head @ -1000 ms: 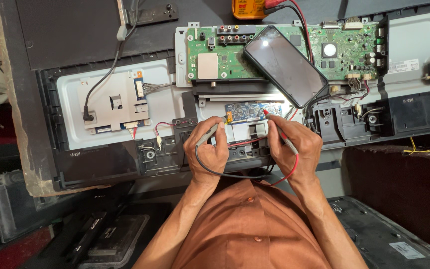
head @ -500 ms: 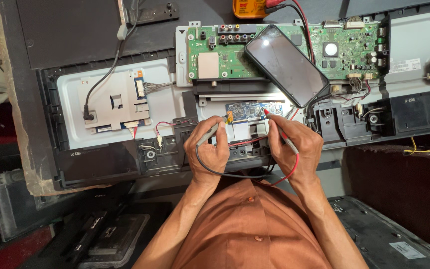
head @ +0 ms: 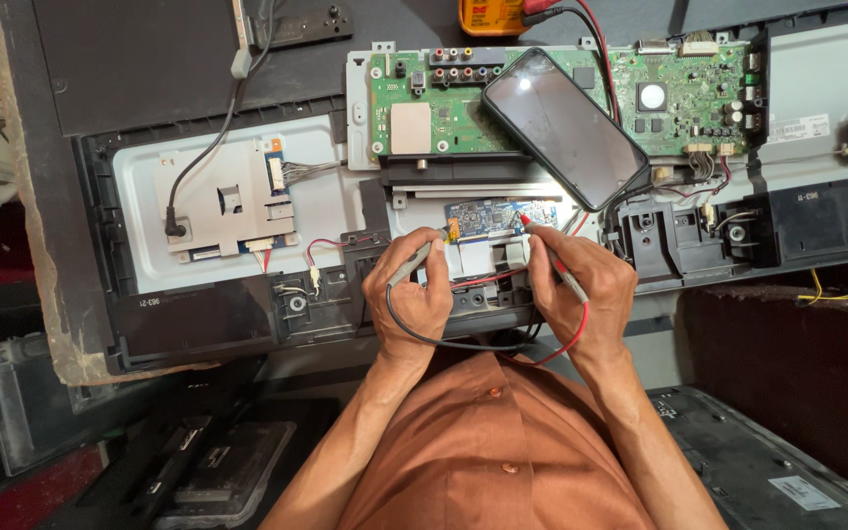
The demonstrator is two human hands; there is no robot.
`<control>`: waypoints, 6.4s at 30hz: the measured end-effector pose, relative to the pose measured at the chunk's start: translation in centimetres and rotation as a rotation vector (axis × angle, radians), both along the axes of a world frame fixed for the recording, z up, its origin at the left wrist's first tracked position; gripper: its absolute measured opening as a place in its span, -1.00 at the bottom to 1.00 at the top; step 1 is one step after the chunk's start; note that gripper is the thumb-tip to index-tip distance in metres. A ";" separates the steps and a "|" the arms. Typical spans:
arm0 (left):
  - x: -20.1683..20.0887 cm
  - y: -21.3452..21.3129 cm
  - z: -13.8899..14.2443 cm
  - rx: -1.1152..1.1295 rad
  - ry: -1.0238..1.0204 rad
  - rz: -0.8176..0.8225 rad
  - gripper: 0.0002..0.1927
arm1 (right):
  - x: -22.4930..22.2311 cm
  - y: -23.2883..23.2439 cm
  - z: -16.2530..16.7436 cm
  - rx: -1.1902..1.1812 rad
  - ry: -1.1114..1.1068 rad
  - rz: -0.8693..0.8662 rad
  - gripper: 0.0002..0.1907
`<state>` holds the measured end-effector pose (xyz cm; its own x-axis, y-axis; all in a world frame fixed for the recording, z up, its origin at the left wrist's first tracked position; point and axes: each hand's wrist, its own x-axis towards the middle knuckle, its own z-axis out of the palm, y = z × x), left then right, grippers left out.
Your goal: The person probes a small circuit board inside an opened television chassis with multimeter test leads, moving the probes across different points on the board. They reposition the board and wires between measurements and continue probing other components.
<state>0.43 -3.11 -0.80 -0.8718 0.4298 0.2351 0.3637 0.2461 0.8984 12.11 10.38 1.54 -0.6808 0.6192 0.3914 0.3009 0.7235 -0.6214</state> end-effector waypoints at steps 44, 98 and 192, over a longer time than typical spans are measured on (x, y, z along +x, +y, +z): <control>0.0 0.0 0.1 0.001 0.020 0.001 -0.92 | 0.1 -0.1 -0.2 -0.006 0.020 -0.004 -0.87; 0.1 0.1 -0.1 0.009 0.034 0.020 -0.92 | -0.9 -0.9 0.9 -0.033 0.049 0.084 -0.83; 0.3 0.3 -0.1 0.029 -0.049 0.017 -0.91 | -1.3 -1.5 0.9 -0.033 0.109 0.138 -0.84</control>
